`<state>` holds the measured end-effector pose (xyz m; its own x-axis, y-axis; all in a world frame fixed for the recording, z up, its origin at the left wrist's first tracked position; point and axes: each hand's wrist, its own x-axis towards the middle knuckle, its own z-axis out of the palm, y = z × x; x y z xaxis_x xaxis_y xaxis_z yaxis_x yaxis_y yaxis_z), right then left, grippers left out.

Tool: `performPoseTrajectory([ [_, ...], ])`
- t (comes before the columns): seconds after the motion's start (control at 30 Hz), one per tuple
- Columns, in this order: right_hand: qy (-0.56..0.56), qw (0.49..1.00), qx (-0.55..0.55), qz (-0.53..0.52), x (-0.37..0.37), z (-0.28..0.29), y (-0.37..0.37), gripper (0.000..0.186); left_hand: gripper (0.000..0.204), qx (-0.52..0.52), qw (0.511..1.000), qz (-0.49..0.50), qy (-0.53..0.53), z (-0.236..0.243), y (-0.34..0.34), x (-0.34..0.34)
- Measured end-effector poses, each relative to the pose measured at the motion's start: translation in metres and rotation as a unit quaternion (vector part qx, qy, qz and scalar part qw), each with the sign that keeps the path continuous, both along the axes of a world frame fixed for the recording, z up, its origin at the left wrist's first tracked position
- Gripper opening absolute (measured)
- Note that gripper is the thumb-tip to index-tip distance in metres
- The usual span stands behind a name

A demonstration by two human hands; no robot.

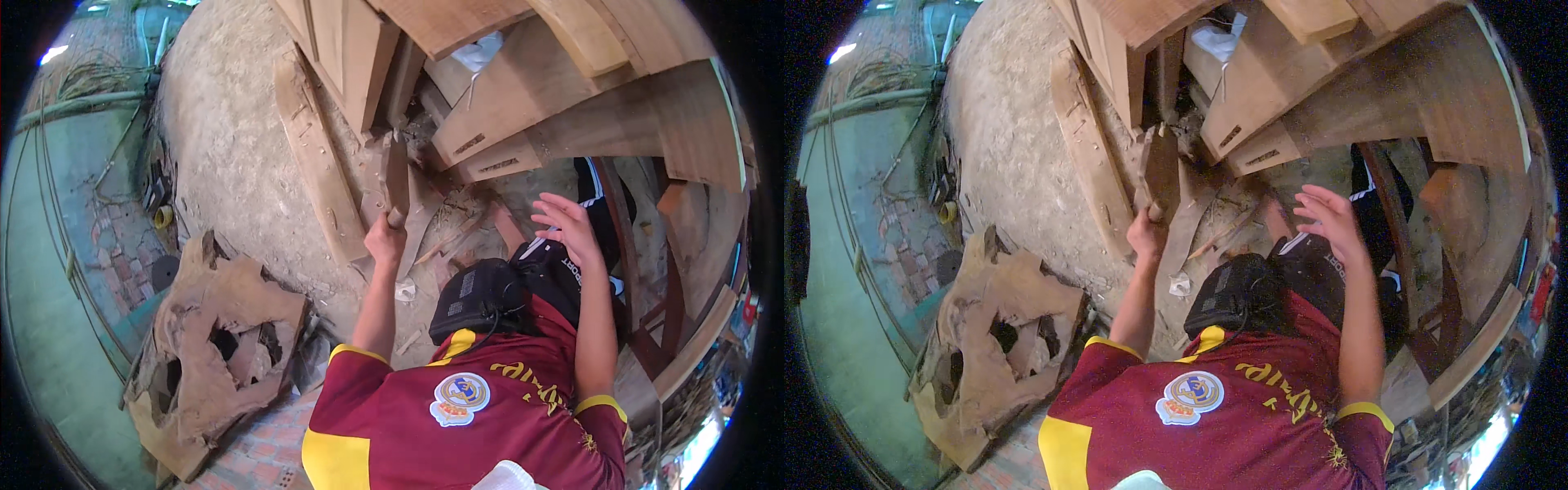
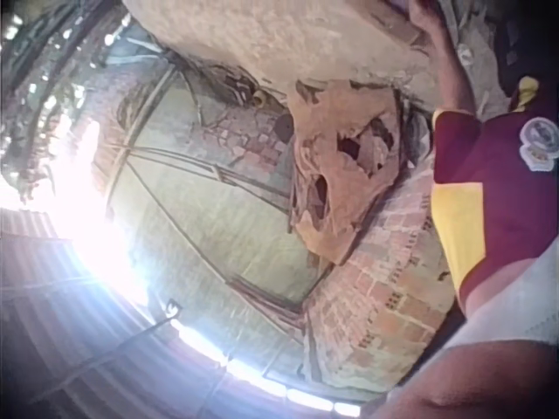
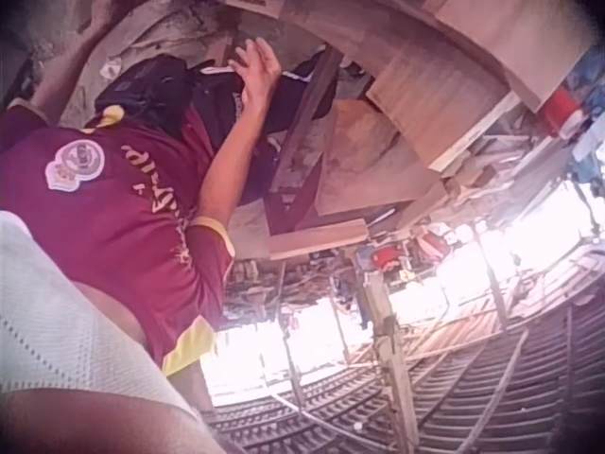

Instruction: The person carves a large, irregularly shaped piece of wood using a chisel and a wooden mallet. They repeatedly strike the chisel to remove material along marked lines. The person also uses a brush to sweep away wood shavings and flips the wood to work on different sections.

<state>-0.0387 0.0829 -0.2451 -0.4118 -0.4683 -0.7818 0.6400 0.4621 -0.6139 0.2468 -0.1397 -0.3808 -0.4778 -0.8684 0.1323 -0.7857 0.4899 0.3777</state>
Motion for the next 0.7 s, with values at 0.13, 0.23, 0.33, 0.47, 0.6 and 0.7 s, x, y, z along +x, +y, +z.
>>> performPoseTrajectory([
  [0.13, 0.022, 1.000, 0.010, 0.001, 0.000, -0.007, -0.001, 0.051, 0.021, 0.086, 0.994, -0.035, -0.059, -0.046, 0.033, -0.012],
  [0.23, 0.041, 0.998, 0.017, 0.034, 0.008, -0.007, 0.000, 0.053, 0.021, 0.143, 0.983, -0.073, -0.085, -0.053, 0.054, -0.030],
  [0.33, 0.019, 0.994, 0.039, 0.098, 0.002, -0.003, -0.012, 0.052, 0.016, 0.151, 0.983, -0.069, -0.083, -0.062, 0.065, -0.042],
  [0.47, -0.044, 0.969, 0.066, 0.234, -0.004, -0.006, -0.042, 0.057, 0.018, 0.179, 0.977, -0.076, -0.087, -0.054, 0.059, -0.049],
  [0.6, -0.014, 0.926, 0.065, 0.371, -0.006, -0.032, -0.084, 0.065, 0.022, 0.193, 0.977, -0.049, -0.076, -0.045, 0.061, -0.051],
  [0.7, -0.037, 0.918, 0.069, 0.388, 0.004, -0.057, -0.104, 0.076, 0.027, 0.206, 0.976, -0.027, -0.067, -0.042, 0.064, -0.051],
])
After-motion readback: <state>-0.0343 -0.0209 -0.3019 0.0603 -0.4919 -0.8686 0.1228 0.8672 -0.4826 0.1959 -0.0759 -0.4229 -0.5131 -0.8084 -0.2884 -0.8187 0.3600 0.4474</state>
